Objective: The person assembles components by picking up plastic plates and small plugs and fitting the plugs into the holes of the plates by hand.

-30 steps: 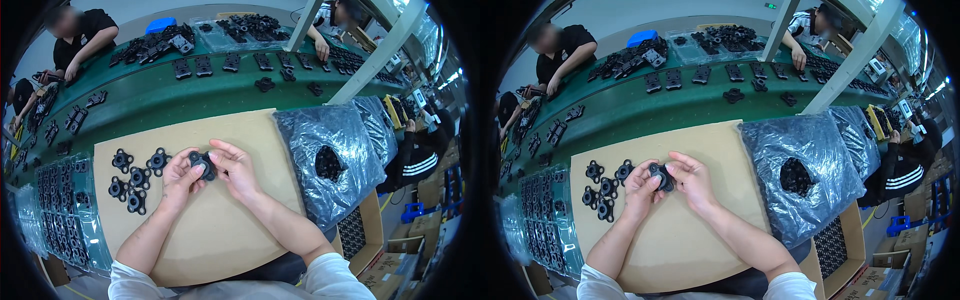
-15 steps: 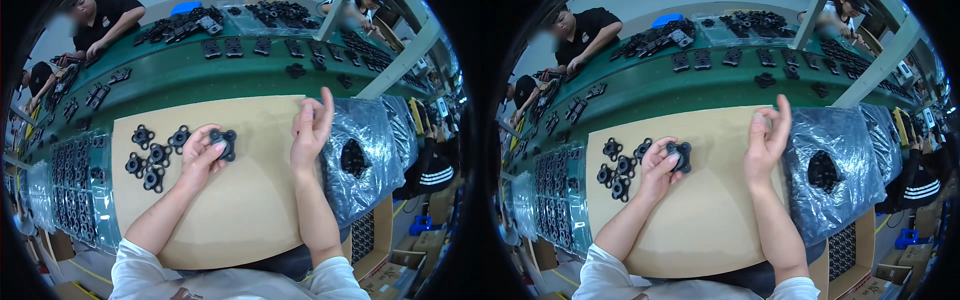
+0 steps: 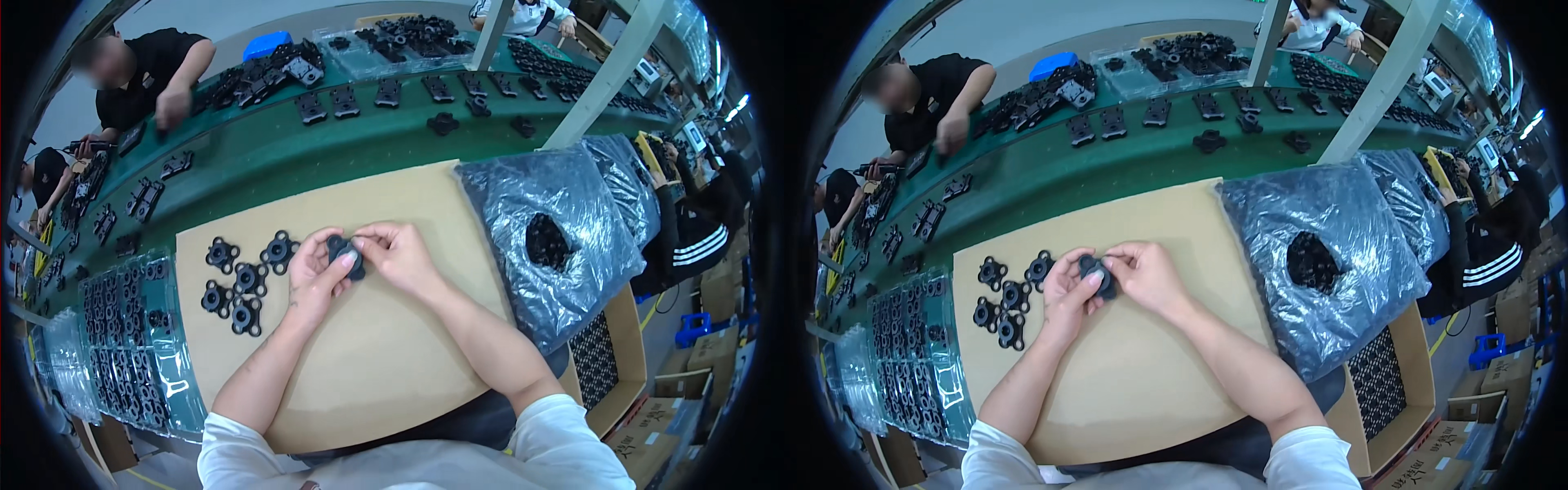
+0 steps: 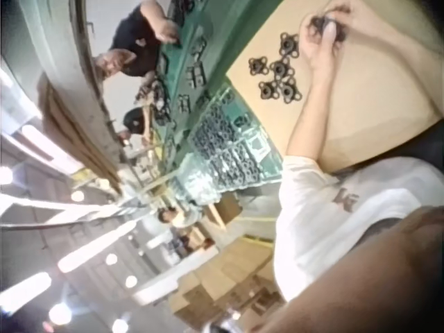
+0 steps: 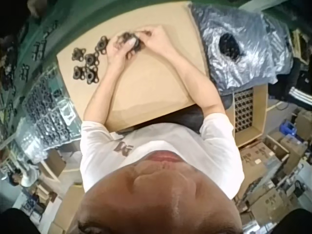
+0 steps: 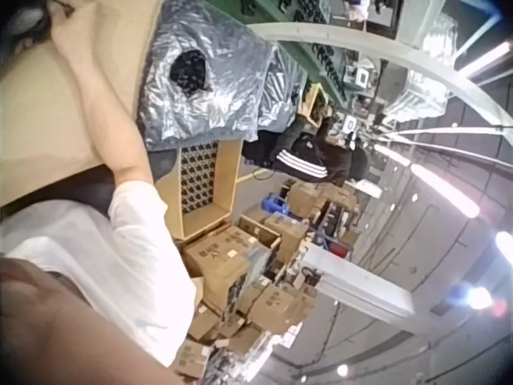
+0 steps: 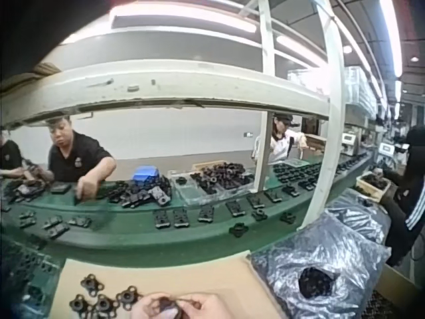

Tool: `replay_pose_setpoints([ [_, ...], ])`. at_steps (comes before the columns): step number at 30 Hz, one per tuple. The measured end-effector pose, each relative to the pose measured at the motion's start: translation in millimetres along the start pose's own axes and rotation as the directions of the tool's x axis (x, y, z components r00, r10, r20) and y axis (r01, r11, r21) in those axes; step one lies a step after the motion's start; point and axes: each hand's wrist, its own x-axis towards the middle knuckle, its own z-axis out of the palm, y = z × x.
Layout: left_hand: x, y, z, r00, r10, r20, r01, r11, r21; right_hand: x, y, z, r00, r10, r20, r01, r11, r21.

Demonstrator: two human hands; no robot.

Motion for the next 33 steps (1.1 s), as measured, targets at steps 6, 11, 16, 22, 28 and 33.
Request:
replay_pose_setpoints([
  [6,2.3,5.9,0.3,1.000,-0.019,0.013,0.019,0.999,0.026,8.8,-4.2,-10.8,0.999,0.036,0.026,-0.039,0.994,0.099],
  [11,-1.7,1.8,9.9,0.992,0.115,-0.043,-0.115,0.993,0.013,12.2,-16.4,-35.2,0.963,0.090,-0.254,0.002,0.940,0.340],
  [16,-9.0,-3.0,11.3,0.976,0.216,0.017,-0.211,0.932,0.294,19.4,-28.0,-66.2,0.909,0.338,-0.244,0.065,0.463,0.884],
  [22,0.1,37.0,1.3,0.754,0.526,0.394,-0.546,0.169,0.820,10.4,-54.8,-83.2,0.923,0.277,-0.268,0.152,0.379,0.913],
  [28,6.6,65.7,-28.6,0.834,0.509,0.214,-0.105,-0.236,0.966,-50.5,-154.3,-93.3,0.632,-0.481,-0.607,0.707,0.679,0.199],
  [33,-3.1,82.8,-30.3,0.985,0.063,-0.163,0.173,-0.235,0.956,-96.7,-162.1,-135.6,0.719,-0.464,-0.518,0.416,0.884,-0.214],
])
